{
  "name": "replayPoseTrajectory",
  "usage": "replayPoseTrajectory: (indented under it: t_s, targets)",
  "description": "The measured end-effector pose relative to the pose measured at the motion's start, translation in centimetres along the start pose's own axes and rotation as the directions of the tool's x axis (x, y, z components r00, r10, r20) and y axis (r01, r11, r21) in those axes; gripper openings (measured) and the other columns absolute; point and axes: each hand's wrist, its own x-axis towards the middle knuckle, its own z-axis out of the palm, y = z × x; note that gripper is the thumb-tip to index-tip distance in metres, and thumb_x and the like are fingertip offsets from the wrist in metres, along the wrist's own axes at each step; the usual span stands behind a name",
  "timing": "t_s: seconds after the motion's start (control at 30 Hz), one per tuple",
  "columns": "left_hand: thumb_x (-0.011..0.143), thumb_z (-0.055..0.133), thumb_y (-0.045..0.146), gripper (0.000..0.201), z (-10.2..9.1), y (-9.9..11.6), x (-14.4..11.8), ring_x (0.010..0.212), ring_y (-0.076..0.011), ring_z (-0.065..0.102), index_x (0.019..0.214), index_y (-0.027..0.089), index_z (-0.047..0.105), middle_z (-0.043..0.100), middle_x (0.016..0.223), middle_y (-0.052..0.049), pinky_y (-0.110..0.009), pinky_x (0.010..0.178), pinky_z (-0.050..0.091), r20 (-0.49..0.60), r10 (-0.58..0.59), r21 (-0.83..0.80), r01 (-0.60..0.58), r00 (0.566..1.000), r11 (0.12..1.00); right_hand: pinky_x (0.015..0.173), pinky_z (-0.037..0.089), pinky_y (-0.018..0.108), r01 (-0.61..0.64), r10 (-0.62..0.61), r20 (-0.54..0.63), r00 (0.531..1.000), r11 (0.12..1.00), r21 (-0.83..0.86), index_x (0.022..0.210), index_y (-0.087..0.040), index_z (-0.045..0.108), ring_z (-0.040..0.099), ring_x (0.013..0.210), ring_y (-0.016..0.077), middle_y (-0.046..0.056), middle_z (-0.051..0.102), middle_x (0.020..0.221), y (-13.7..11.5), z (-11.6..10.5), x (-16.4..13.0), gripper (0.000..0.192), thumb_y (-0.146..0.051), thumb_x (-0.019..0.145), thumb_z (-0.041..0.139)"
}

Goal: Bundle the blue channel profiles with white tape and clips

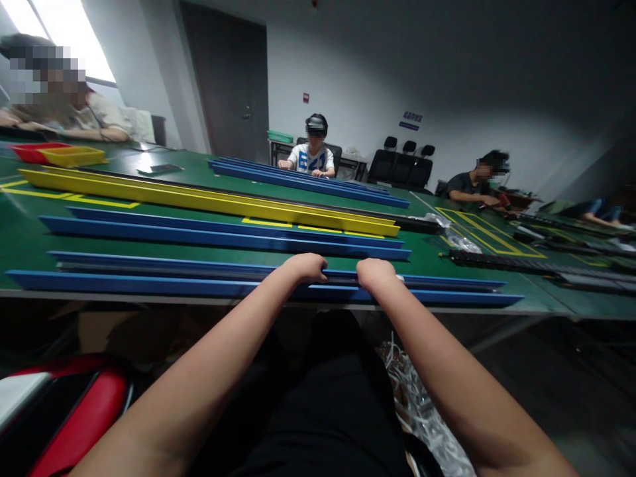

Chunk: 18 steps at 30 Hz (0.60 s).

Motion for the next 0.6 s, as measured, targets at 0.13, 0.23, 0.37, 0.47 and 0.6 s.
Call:
replayPoseTrajectory:
  t_s: [0.13,0.23,0.37,0.47,0.6]
  targets:
    - [0.074,0.059,0.051,0.037,0.0,0.1,0.0,0.084,-0.0218,0.065,0.099,0.025,0.069,0.073,0.097,-0.007,-0.027,0.066,0.045,0.011,-0.001,0.007,0.001,1.000,1.000,0.086,0.052,0.040,-0.034,0.035,-0.008,0.999,0.999,0.011,0.108,-0.013,0.072,0.066,0.103,0.0287,0.021,0.067,0.113,-0.7,0.1,0.0,0.035,-0.010,0.080,0.052]
    - [0.074,0.058,0.051,0.037,-0.1,0.2,-0.1,0.083,-0.0220,0.065,0.098,0.025,0.069,0.073,0.095,-0.007,-0.027,0.065,0.045,0.011,0.006,0.005,-0.006,1.000,1.000,0.085,0.052,0.041,-0.053,0.053,-0.002,0.999,0.999,0.009,0.108,-0.013,0.073,0.066,0.102,0.0285,0.021,0.067,0.113,-1.2,0.1,0.0,0.035,-0.008,0.080,0.052]
    - [0.073,0.058,0.050,0.036,-0.1,0.2,-0.1,0.080,-0.0222,0.066,0.095,0.024,0.068,0.073,0.092,-0.007,-0.028,0.061,0.043,0.008,0.013,0.005,-0.013,1.000,1.000,0.085,0.052,0.039,-0.092,0.092,0.001,0.996,0.996,0.017,0.111,-0.012,0.071,0.066,0.104,0.0275,0.022,0.067,0.114,-1.7,0.0,-0.3,0.036,-0.008,0.082,0.050]
    - [0.072,0.058,0.048,0.036,-0.1,0.3,0.1,0.081,-0.0223,0.066,0.097,0.024,0.068,0.074,0.094,-0.007,-0.028,0.062,0.044,0.018,0.017,0.001,-0.018,1.000,1.000,0.086,0.052,0.040,-0.111,0.111,0.013,0.994,0.993,0.024,0.112,-0.012,0.071,0.065,0.105,0.0275,0.022,0.066,0.115,-1.8,-0.1,-0.5,0.036,-0.008,0.084,0.048]
    - [0.072,0.059,0.048,0.037,-0.1,0.5,0.3,0.081,-0.0221,0.066,0.098,0.023,0.068,0.074,0.095,-0.007,-0.028,0.063,0.045,0.059,0.009,-0.011,-0.008,0.998,1.000,0.086,0.052,0.042,-0.125,0.123,0.033,0.992,0.991,0.054,0.113,-0.013,0.071,0.065,0.107,0.0285,0.022,0.066,0.116,-1.8,-0.4,-0.8,0.035,-0.010,0.085,0.049]
